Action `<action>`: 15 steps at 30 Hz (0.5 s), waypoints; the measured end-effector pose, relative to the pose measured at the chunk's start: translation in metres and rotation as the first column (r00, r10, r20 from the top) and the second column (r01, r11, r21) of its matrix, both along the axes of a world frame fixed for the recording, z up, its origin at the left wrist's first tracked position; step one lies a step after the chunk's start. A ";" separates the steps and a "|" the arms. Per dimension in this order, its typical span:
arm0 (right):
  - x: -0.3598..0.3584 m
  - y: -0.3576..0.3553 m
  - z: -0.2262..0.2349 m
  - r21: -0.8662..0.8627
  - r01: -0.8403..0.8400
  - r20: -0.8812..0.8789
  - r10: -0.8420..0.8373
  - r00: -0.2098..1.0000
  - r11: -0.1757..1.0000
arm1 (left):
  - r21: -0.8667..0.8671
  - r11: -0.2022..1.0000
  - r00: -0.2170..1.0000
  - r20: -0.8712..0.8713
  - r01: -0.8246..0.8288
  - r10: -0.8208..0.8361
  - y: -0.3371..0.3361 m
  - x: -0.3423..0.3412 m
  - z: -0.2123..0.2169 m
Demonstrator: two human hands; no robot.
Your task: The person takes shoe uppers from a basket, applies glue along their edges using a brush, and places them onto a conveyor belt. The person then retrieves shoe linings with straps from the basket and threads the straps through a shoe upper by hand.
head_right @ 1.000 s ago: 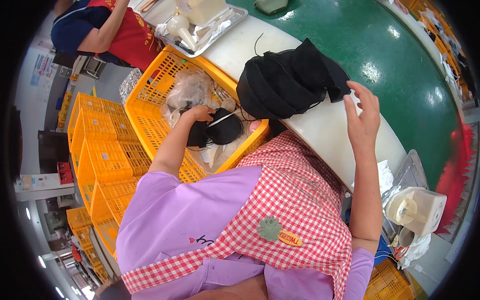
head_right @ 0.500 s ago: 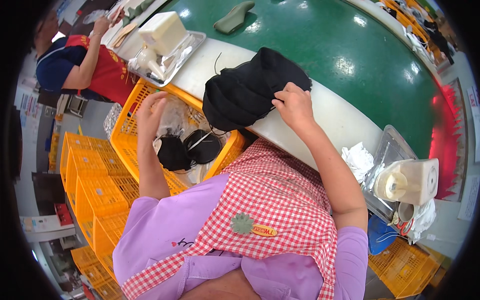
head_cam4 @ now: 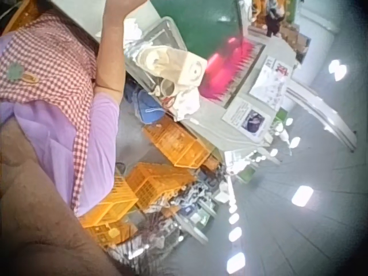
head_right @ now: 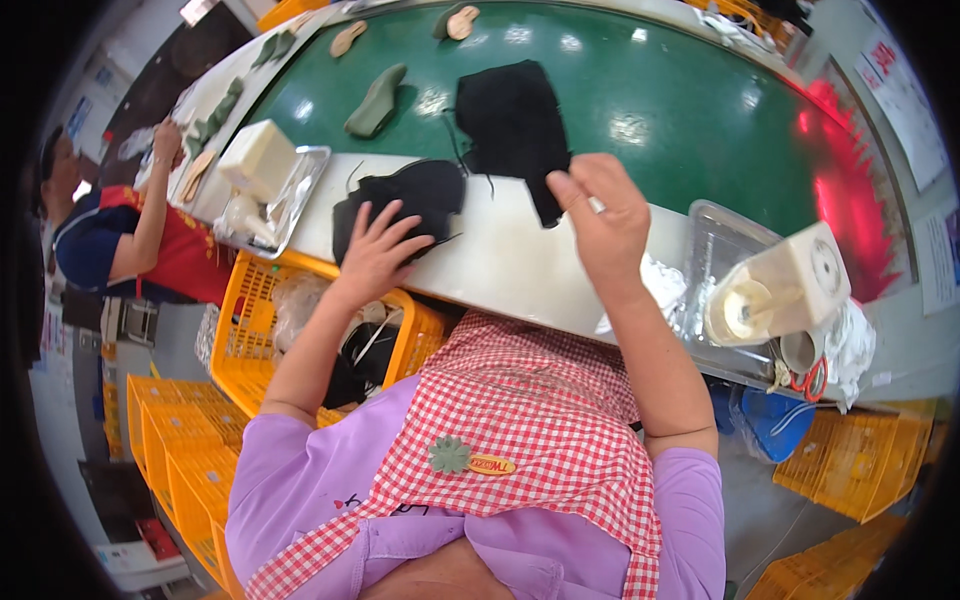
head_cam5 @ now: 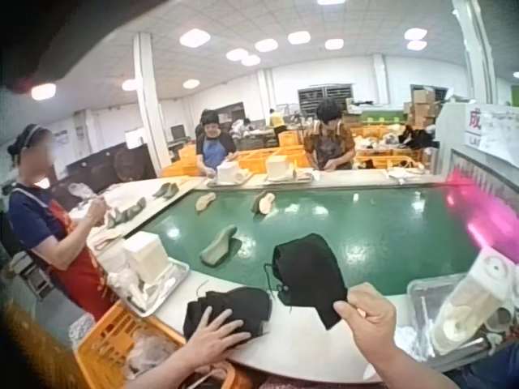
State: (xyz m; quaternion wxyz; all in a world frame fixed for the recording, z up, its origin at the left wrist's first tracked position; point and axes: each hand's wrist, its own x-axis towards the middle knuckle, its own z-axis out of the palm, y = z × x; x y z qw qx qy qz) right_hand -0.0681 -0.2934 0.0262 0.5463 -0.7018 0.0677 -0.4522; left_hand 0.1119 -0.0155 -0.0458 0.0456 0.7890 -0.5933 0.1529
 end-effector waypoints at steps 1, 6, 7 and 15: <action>-0.010 -0.001 0.002 -0.162 0.051 0.055 -0.042 0.998 0.985 | -0.049 0.999 0.998 -0.060 0.009 -0.012 0.001 0.003 0.011; -0.043 0.009 0.009 -0.683 0.204 0.215 -0.074 0.974 0.702 | -0.511 0.834 0.642 -0.715 -0.211 -0.276 -0.040 -0.029 0.043; -0.048 0.012 0.010 -0.726 0.198 0.218 -0.053 0.974 0.659 | -0.592 0.770 0.426 -0.776 -0.238 -0.465 -0.060 -0.044 0.048; -0.079 -0.006 -0.013 -0.797 0.050 0.074 0.016 0.997 0.602 | -0.392 0.792 -0.560 -0.562 -0.468 -0.609 -0.172 -0.101 0.037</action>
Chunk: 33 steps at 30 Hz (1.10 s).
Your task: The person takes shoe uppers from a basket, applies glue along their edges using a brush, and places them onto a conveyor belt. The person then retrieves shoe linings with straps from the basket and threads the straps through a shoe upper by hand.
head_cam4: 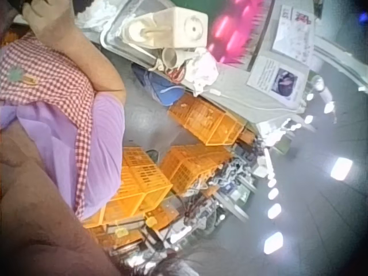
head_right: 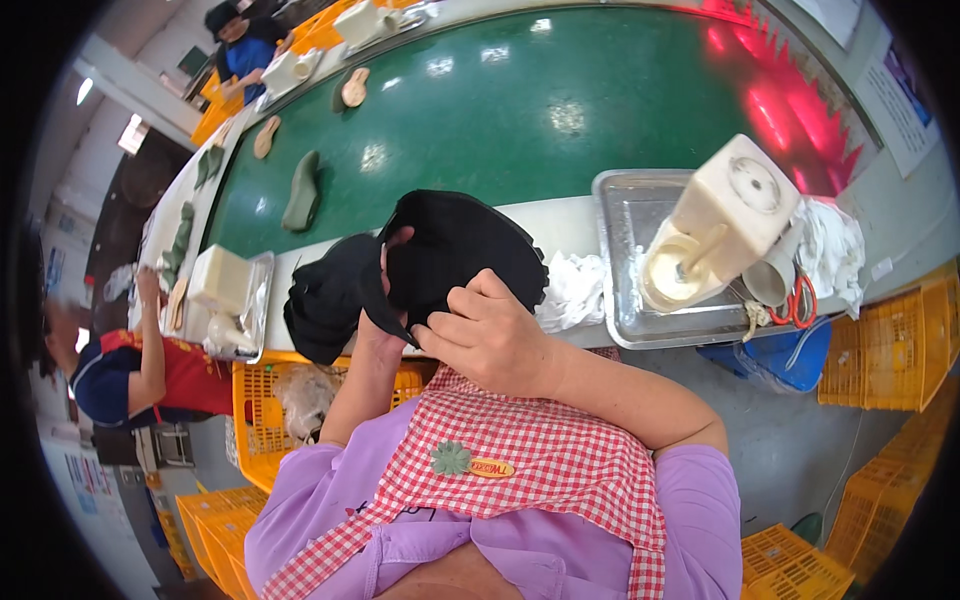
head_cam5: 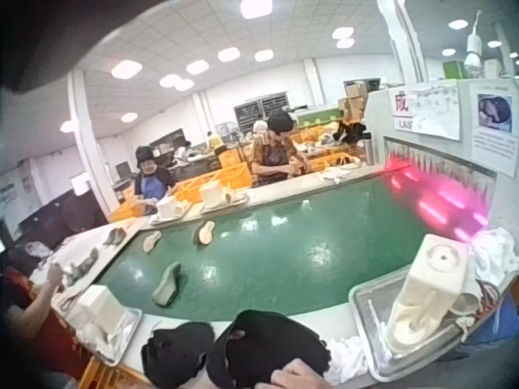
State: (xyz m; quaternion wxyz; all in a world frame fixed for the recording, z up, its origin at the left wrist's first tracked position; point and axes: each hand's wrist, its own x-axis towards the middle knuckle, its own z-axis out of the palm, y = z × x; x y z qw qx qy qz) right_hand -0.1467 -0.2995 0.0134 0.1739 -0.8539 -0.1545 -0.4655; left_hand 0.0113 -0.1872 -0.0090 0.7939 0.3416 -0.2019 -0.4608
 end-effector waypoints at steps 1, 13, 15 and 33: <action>-0.004 -0.006 0.000 0.069 -0.035 -0.087 0.041 0.995 0.997 | 0.003 1.000 1.000 -0.005 0.019 -0.019 -0.007 -0.001 -0.005; -0.066 -0.077 -0.044 0.943 0.103 0.054 0.450 0.892 -0.318 | 0.159 0.986 0.988 0.131 0.055 -0.076 -0.036 -0.015 -0.039; -0.070 -0.075 -0.051 0.923 0.138 0.044 0.455 0.890 -0.359 | 0.201 0.977 0.983 0.147 0.077 -0.108 -0.031 -0.008 -0.049; -0.084 -0.053 -0.020 0.975 0.139 -0.194 0.357 0.914 0.175 | -0.132 0.989 0.843 0.524 -0.066 0.126 -0.022 -0.004 -0.039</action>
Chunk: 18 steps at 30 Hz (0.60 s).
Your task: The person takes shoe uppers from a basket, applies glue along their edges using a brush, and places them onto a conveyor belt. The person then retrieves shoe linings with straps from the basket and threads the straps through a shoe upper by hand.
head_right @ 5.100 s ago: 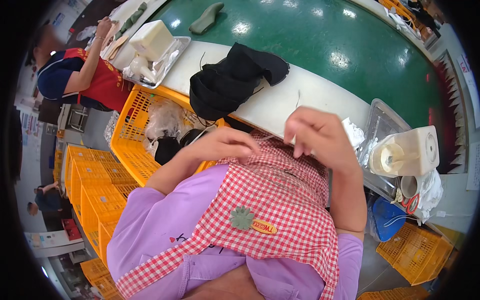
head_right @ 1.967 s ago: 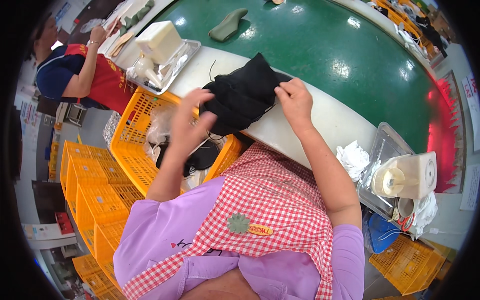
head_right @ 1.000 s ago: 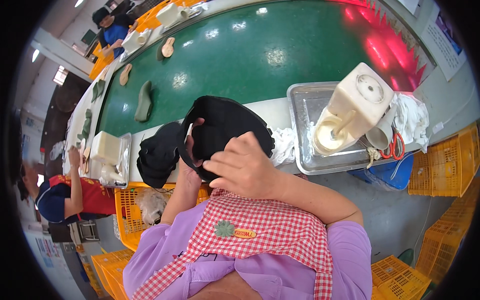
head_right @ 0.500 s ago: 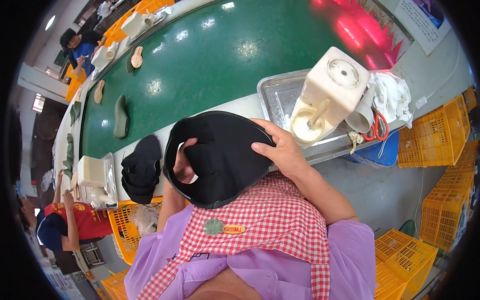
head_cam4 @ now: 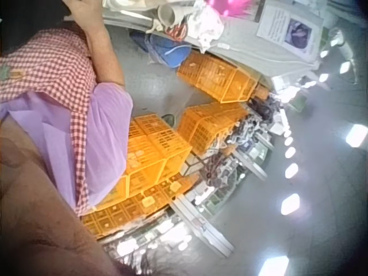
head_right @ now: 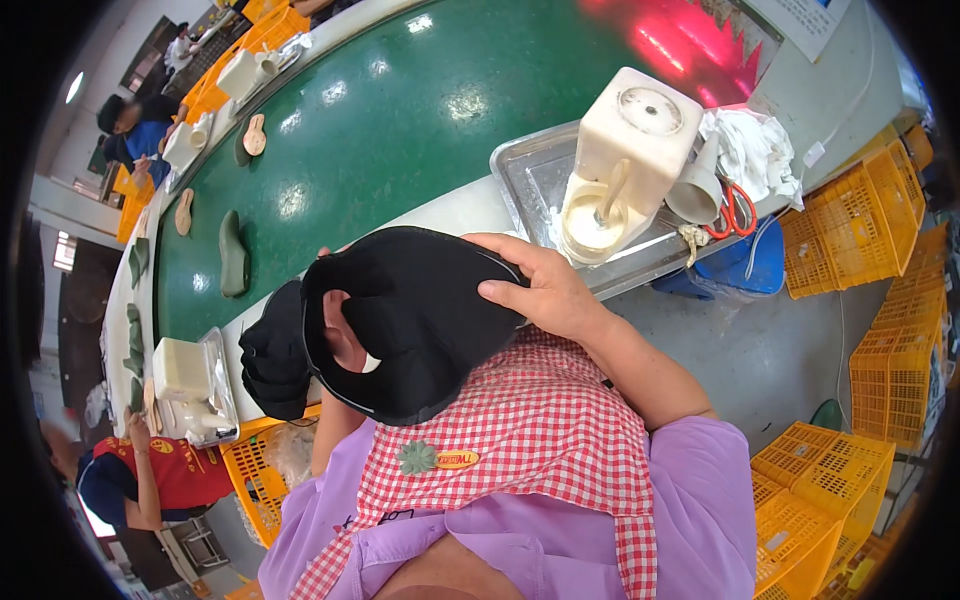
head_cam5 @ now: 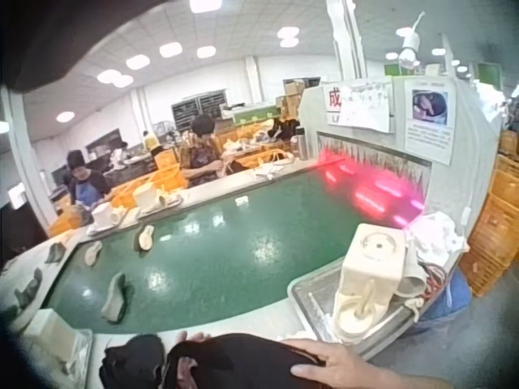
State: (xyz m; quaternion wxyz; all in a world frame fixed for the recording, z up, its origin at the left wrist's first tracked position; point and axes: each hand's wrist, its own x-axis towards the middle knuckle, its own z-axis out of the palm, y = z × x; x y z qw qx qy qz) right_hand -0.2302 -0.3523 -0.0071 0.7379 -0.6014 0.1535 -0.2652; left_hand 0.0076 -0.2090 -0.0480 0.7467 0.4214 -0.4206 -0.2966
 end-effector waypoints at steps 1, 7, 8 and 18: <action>0.001 0.000 -0.001 -0.003 0.007 -0.004 -0.007 1.000 1.000 | 0.025 0.984 0.975 -0.144 0.176 -0.171 -0.004 -0.006 0.014; -0.008 0.000 -0.005 0.091 -0.002 0.013 0.001 1.000 0.996 | 0.094 0.837 0.799 -0.374 0.539 -0.472 -0.013 -0.012 -0.002; -0.011 -0.001 -0.003 0.078 0.022 -0.015 -0.021 1.000 0.997 | 0.158 0.734 0.697 -0.494 0.660 -0.521 -0.013 -0.013 0.003; -0.052 -0.076 0.020 -0.896 0.437 0.130 -0.893 0.430 0.081 | 0.366 0.672 0.696 -0.644 0.644 -0.316 -0.015 -0.007 0.001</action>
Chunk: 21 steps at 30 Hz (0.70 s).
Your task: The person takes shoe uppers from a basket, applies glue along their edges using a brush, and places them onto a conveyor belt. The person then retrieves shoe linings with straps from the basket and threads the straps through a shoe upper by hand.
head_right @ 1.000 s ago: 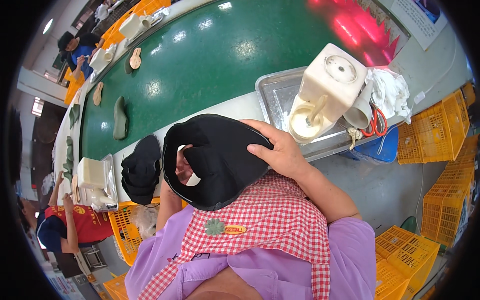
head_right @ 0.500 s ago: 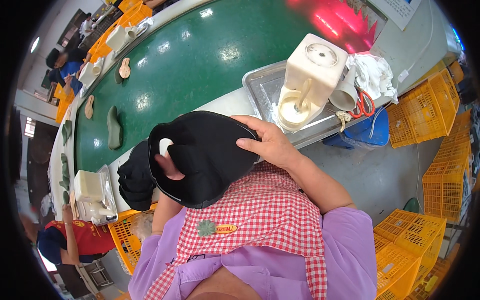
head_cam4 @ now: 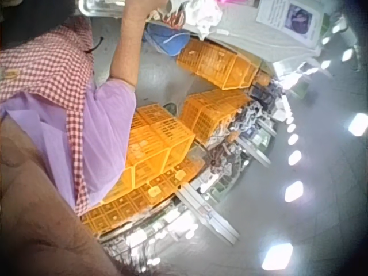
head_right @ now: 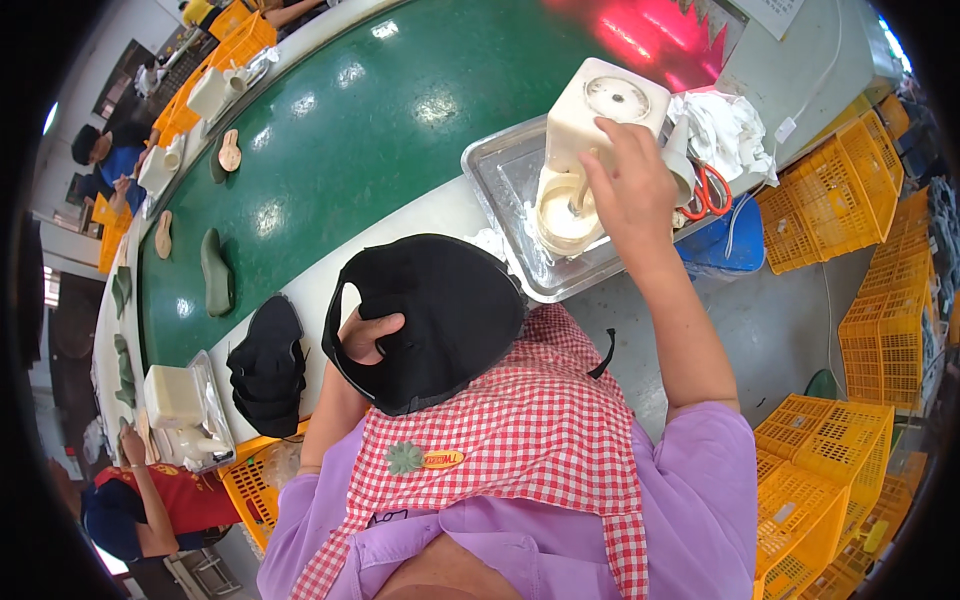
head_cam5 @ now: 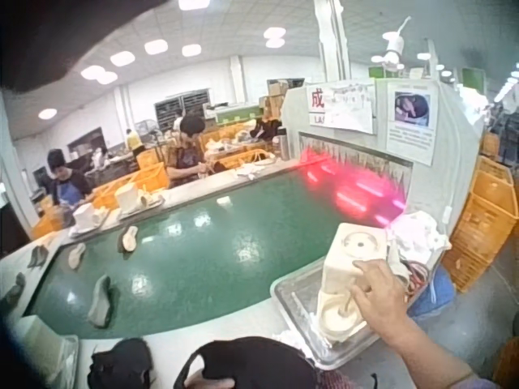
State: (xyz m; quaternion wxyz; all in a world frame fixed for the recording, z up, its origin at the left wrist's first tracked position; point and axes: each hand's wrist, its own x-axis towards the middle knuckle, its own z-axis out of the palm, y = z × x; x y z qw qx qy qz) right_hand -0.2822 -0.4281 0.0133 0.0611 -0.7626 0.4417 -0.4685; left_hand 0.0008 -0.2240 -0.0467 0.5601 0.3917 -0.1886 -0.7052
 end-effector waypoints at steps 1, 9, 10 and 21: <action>0.002 -0.007 -0.005 0.009 -0.020 -0.061 0.021 0.998 1.000 | 0.032 0.999 1.000 -0.018 0.003 -0.003 -0.001 0.001 -0.001; 0.002 0.009 -0.044 0.383 -0.096 0.009 0.100 0.995 0.919 | 0.173 0.985 0.989 -0.141 -0.026 0.051 -0.011 -0.006 -0.003; 0.000 0.014 -0.049 0.284 -0.046 -0.168 0.097 0.981 0.958 | 0.203 0.979 0.989 -0.143 -0.014 0.044 -0.014 -0.008 -0.004; -0.022 0.018 -0.027 0.426 -0.187 0.080 0.169 0.982 0.885 | 0.137 0.982 0.988 -0.096 0.132 -0.120 -0.050 -0.034 0.032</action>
